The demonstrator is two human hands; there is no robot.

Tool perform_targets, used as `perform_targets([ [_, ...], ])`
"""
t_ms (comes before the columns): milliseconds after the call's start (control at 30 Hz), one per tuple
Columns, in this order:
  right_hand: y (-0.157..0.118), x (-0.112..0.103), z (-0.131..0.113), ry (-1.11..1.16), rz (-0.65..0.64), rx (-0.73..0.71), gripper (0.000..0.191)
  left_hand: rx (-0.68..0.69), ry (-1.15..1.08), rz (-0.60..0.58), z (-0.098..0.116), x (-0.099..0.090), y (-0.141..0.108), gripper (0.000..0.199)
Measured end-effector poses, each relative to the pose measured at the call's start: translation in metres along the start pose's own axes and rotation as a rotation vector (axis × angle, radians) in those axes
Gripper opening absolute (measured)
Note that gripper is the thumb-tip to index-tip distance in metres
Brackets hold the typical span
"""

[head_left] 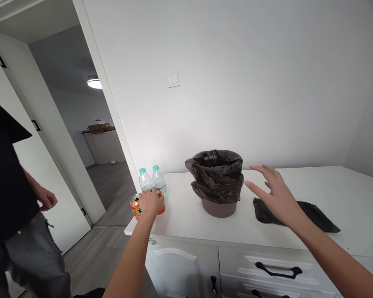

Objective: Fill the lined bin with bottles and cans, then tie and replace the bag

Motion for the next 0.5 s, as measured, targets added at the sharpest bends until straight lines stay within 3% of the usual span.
perform_targets([
  [167, -0.032, 0.001, 0.067, 0.141, 0.070, 0.116, 0.063, 0.008, -0.016, -0.061, -0.003, 0.005, 0.010, 0.041],
  [267, -0.048, 0.009, 0.111, 0.141, 0.088, 0.182, 0.066, 0.001, -0.039, -0.062, -0.006, -0.008, 0.003, 0.041],
  [367, -0.058, 0.021, 0.158, 0.016, 0.090, 0.188, 0.066, -0.017, -0.118, 0.051, -0.002, -0.053, -0.008, 0.045],
  [500, -0.065, 0.039, 0.206, -0.221, 0.097, 0.022, 0.062, 0.070, -0.351, 0.351, 0.034, -0.152, -0.017, 0.050],
])
Point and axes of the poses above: each hand's wrist, its own y-axis towards the middle knuckle, its own x-axis out of the palm, z = x × y, the point moved 5 cm from there along y, towards the middle knuckle, and after that the axes turned 8 degrees about x, right-handed, at the moved point
